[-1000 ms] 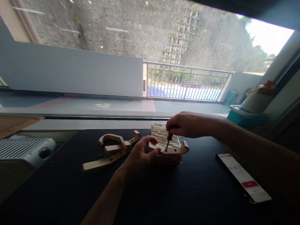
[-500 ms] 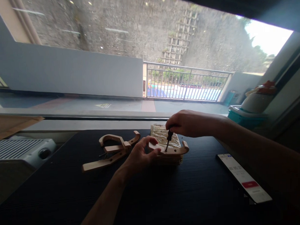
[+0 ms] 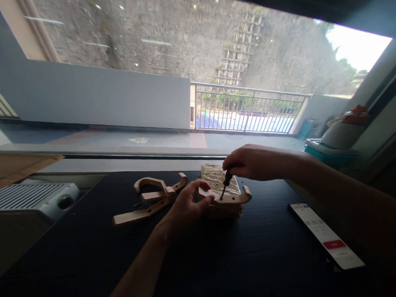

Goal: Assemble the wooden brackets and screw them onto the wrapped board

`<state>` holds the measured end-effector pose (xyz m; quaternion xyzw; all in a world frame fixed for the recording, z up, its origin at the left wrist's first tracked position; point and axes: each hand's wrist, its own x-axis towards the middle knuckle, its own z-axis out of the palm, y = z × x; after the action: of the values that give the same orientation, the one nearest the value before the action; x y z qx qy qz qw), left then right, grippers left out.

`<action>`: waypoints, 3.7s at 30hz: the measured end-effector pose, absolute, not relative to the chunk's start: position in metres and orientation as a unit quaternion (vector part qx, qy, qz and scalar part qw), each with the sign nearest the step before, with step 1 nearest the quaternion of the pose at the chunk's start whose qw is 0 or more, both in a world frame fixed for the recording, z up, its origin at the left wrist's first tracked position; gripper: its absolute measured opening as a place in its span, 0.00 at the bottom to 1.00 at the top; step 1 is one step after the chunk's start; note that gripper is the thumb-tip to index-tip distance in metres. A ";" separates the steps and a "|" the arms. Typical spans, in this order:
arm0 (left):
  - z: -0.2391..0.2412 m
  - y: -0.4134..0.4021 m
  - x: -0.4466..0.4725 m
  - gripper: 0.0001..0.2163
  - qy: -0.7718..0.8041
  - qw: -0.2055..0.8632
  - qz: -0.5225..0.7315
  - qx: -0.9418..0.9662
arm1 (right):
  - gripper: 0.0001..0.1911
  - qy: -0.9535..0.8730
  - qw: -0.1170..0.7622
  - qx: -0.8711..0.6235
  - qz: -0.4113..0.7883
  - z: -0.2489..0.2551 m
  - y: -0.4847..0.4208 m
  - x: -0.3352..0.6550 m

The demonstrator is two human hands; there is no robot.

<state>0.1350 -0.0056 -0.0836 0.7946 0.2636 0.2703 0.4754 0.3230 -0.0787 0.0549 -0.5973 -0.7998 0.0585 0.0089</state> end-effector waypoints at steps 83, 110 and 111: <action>-0.081 -0.007 0.134 0.14 0.262 0.475 0.282 0.792 | 0.15 -0.784 0.068 -0.615 0.051 0.047 -0.076 0.319; -0.080 -0.009 0.134 0.15 0.268 0.490 0.271 0.784 | 0.14 -0.796 0.051 -0.602 0.046 0.050 -0.077 0.318; -0.080 -0.009 0.134 0.15 0.268 0.492 0.268 0.784 | 0.14 -0.793 0.047 -0.606 0.046 0.051 -0.077 0.319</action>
<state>0.1339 -0.0087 -0.0801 0.7839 0.2680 0.2680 0.4918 0.3190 -0.0771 0.0507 -0.6056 -0.7931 0.0462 0.0472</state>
